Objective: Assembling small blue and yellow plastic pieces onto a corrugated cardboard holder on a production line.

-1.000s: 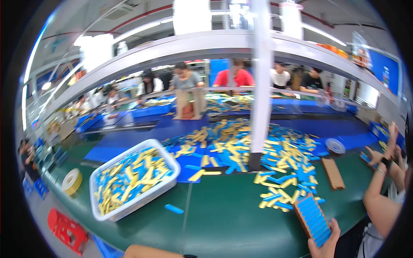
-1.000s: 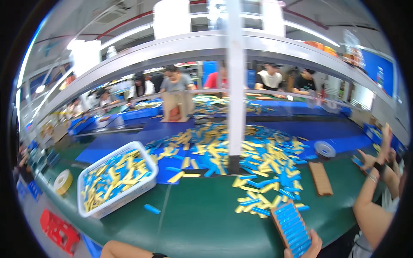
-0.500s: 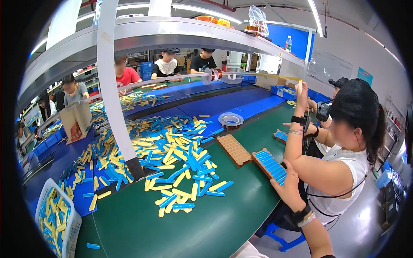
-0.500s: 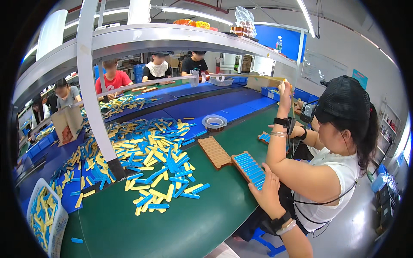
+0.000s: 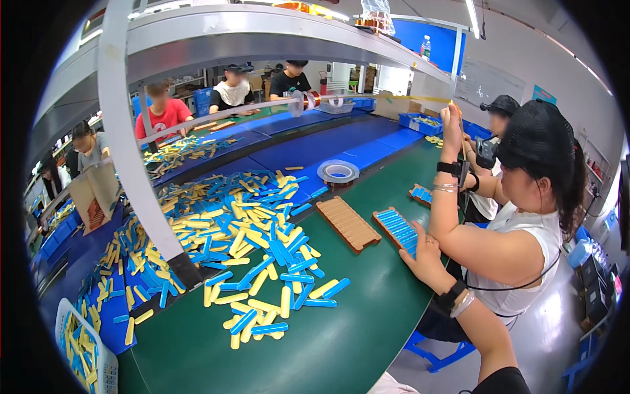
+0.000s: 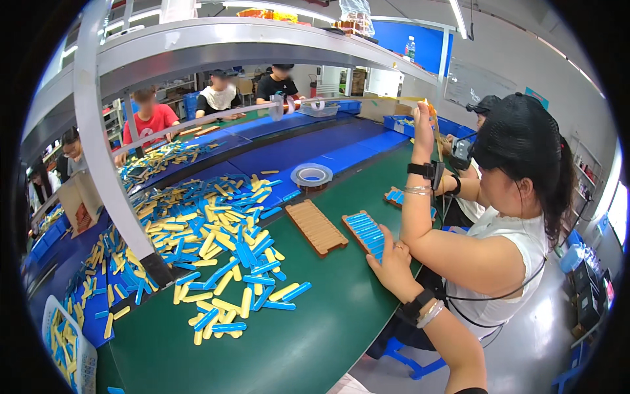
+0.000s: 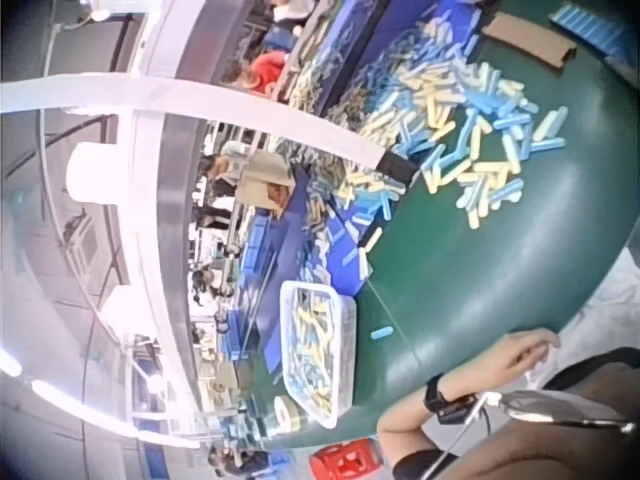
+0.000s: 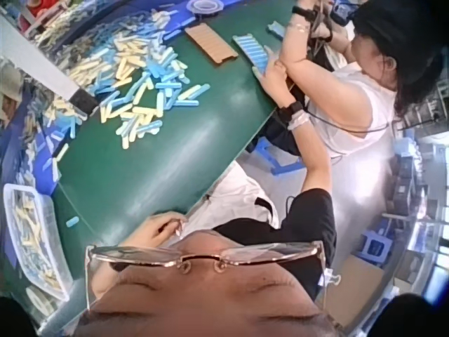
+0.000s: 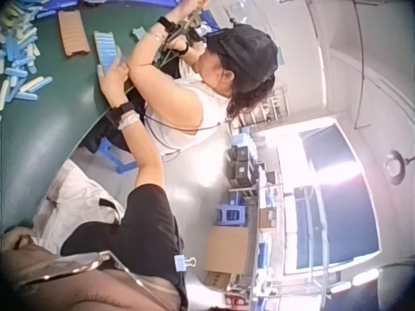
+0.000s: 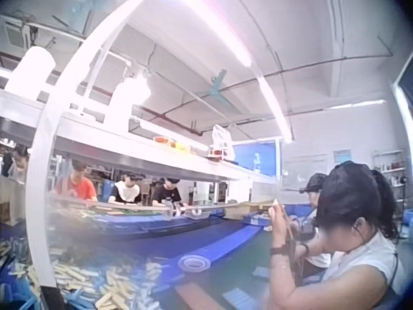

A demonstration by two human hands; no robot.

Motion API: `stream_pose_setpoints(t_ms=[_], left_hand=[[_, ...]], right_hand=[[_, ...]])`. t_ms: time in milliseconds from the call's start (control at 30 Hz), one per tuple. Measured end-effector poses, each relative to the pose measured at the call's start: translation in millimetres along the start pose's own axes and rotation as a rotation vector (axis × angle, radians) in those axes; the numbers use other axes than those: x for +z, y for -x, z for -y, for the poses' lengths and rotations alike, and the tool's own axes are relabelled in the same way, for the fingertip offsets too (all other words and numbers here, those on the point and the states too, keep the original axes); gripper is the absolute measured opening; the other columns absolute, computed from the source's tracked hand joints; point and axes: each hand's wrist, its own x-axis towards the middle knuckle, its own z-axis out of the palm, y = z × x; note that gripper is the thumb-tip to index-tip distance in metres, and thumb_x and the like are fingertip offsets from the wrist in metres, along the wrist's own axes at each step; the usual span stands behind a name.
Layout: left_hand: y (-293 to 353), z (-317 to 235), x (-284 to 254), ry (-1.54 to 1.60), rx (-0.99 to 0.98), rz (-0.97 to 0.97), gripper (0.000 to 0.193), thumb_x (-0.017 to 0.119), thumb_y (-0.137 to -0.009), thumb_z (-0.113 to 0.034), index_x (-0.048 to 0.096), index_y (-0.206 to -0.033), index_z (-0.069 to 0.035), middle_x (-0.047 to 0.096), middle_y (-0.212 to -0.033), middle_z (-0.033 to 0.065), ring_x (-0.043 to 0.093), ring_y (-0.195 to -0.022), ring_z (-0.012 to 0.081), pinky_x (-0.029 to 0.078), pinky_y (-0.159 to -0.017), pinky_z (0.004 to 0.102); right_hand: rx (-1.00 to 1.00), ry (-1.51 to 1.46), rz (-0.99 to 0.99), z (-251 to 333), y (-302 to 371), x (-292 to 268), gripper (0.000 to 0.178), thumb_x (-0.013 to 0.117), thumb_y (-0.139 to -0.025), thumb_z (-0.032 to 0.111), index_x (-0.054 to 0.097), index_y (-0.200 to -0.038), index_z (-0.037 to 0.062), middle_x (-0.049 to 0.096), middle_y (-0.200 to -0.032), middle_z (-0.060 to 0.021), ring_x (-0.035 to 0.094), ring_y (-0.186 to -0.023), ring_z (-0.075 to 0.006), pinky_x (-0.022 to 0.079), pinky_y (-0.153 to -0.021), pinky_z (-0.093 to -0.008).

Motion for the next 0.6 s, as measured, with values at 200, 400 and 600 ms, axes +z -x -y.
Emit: stream_pose_setpoints(t_ms=[200,400,600], left_hand=[[-0.3,3.3,-2.9,0.023,0.031,-0.024,0.019,0.045,-0.091,-0.011,0.057,-0.103,-0.002,0.058,-0.085,0.0122,0.055,-0.073,0.0205,0.045,-0.067,0.0302],[4.9,-4.3,1.2,-0.002,-0.015,-0.057,0.020,0.044,-0.093,-0.015,0.057,-0.104,-0.003,0.057,-0.083,0.0083,0.053,-0.072,0.0166,0.044,-0.067,0.0286],[-4.0,1.4,4.5,-0.010,0.090,-0.062,0.021,0.044,-0.093,-0.016,0.056,-0.107,-0.005,0.056,-0.080,0.0067,0.052,-0.070,0.0150,0.043,-0.065,0.0277]], right_hand=[[-0.037,0.110,0.144,9.7,-12.2,-13.3,0.079,0.063,-0.078,0.028,0.017,-0.138,0.0078,0.053,-0.093,-0.0310,0.053,-0.088,-0.0442,0.041,-0.081,-0.0468],[-0.052,0.174,0.280,14.0,-32.2,-22.8,0.082,0.061,-0.076,0.032,0.013,-0.139,0.0091,0.057,-0.087,-0.0311,0.057,-0.081,-0.0454,0.045,-0.078,-0.0476],[-0.003,0.254,0.175,17.1,-70.2,-9.9,0.073,0.063,-0.077,0.026,0.023,-0.137,0.0157,0.047,-0.116,-0.0305,0.047,-0.109,-0.0419,0.043,-0.087,-0.0481]])
